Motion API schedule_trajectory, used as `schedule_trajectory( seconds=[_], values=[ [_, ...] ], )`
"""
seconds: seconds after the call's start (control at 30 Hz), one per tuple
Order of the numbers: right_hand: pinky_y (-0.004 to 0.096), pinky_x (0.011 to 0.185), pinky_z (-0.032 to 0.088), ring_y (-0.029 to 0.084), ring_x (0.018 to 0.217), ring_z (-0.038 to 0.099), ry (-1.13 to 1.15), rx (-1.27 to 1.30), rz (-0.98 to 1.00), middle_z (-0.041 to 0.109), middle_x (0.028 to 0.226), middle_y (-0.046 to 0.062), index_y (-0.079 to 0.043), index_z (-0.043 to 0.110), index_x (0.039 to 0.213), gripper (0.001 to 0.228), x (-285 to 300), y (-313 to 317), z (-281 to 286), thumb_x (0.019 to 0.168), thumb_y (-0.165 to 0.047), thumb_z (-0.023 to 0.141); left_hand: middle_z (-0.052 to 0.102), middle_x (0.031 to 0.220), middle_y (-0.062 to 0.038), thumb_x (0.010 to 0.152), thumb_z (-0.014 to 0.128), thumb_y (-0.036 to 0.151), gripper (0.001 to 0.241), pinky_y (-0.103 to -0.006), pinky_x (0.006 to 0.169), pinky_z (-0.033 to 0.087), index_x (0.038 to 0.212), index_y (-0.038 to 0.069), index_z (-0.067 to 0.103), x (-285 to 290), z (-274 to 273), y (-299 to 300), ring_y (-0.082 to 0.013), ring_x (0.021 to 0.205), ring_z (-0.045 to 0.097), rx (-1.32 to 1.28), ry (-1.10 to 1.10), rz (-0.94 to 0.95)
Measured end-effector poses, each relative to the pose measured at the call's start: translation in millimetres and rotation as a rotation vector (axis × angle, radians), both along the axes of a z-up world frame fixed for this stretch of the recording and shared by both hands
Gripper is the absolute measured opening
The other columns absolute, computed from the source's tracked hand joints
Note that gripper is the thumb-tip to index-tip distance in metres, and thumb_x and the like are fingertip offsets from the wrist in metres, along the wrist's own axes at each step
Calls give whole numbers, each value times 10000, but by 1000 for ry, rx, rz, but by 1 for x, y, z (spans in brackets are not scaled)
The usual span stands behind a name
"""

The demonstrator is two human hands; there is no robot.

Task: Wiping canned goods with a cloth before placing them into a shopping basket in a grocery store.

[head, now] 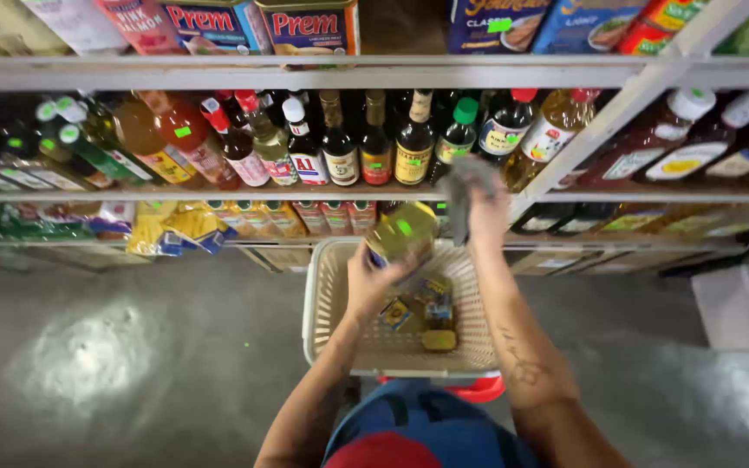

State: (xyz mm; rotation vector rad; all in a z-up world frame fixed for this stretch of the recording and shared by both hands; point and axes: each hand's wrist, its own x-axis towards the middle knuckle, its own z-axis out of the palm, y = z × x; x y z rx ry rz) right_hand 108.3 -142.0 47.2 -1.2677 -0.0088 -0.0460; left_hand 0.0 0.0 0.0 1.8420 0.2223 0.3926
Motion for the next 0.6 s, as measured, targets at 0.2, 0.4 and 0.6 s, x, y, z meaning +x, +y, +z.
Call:
schedule_trajectory(
  seconds=[0.2,0.4,0.6],
  values=[
    [574,1079,412,473,1374,483,-643,-928,-324,509,1508,212,-165,577,1465,560,-64,72,16,913,-260,574,566,1102,-16,1004,676,237,461,-245,825,506,1414,87,529,36,-14,3,-83,925,497,-767,-110,80],
    [515,1107,423,399,1317,561,3,-389,-247,658,1329,211,-89,607,1397,656,-33,62,39,965,-582,621,663,1218,-119,998,691,335,542,-353,909,570,1455,97,525,34,-8,12,-149,1011,626,-722,-97,26],
    [642,1211,29,390,1567,141,-667,-875,-337,395,1636,50,-253,582,1462,458,-50,85,-1,1027,-397,598,672,1104,-88,1008,672,339,413,-328,827,579,1327,86,604,49,24,16,-132,930,624,-786,-117,6]
  ],
)
